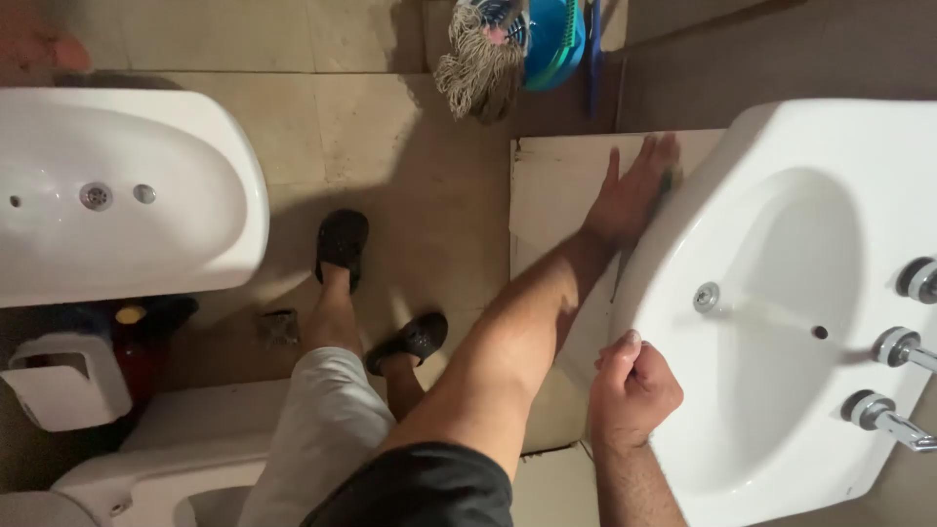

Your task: Cleaning a bathroom sink and faucet using a sponge and a cloth.

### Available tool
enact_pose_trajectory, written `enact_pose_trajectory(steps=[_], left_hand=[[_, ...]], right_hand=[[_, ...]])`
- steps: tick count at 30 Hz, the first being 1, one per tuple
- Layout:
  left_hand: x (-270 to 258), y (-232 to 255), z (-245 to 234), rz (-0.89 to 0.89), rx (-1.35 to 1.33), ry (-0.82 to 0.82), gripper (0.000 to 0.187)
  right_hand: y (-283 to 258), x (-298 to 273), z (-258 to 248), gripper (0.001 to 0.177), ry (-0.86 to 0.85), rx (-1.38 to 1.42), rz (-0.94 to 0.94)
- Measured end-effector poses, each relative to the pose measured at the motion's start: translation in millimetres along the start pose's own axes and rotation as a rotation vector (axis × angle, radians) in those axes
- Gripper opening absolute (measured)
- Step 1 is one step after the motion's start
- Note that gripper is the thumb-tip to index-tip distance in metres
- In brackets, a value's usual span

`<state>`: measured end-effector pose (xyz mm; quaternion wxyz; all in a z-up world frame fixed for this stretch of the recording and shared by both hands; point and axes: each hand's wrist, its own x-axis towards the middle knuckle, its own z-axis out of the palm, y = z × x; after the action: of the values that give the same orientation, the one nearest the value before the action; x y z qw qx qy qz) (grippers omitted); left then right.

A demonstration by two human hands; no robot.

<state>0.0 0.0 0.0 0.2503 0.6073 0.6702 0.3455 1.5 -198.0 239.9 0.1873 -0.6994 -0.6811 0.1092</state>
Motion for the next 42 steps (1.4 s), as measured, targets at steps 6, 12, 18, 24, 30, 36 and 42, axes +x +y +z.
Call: enact_pose_trajectory(steps=[6,12,18,24,30,36,42], left_hand=[[94,-21,-45,0.01,-0.281,-0.133,0.058],[27,-4,-16,0.031,-0.379,-0.012,0.061],[-26,1,5,0.163,-0.283,0.125,0.056],[71,10,-95,0.083,-0.868,-0.02,0.045],[30,35,-127,0.095,-1.809,0.068,0.041],[-49,47,-143,-0.39,-1.291,-0.01,0.036],[-119,71,-123,-0.905,-1.544,-0.115,0.035]], right_hand=[[-4,0,1,0.05,0.005,0.061,0.007],[-6,0,-2,0.05,-0.025,0.057,-0.011],[2,-1,1,0.048,-0.011,0.075,-0.07],[-4,1,0,0.049,-0.015,0.041,-0.056],[0,0,0,0.048,-0.014,-0.054,-0.073],[7,1,2,0.046,0.008,-0.083,-0.161],[8,2,2,0.043,0.019,-0.119,-0.161]])
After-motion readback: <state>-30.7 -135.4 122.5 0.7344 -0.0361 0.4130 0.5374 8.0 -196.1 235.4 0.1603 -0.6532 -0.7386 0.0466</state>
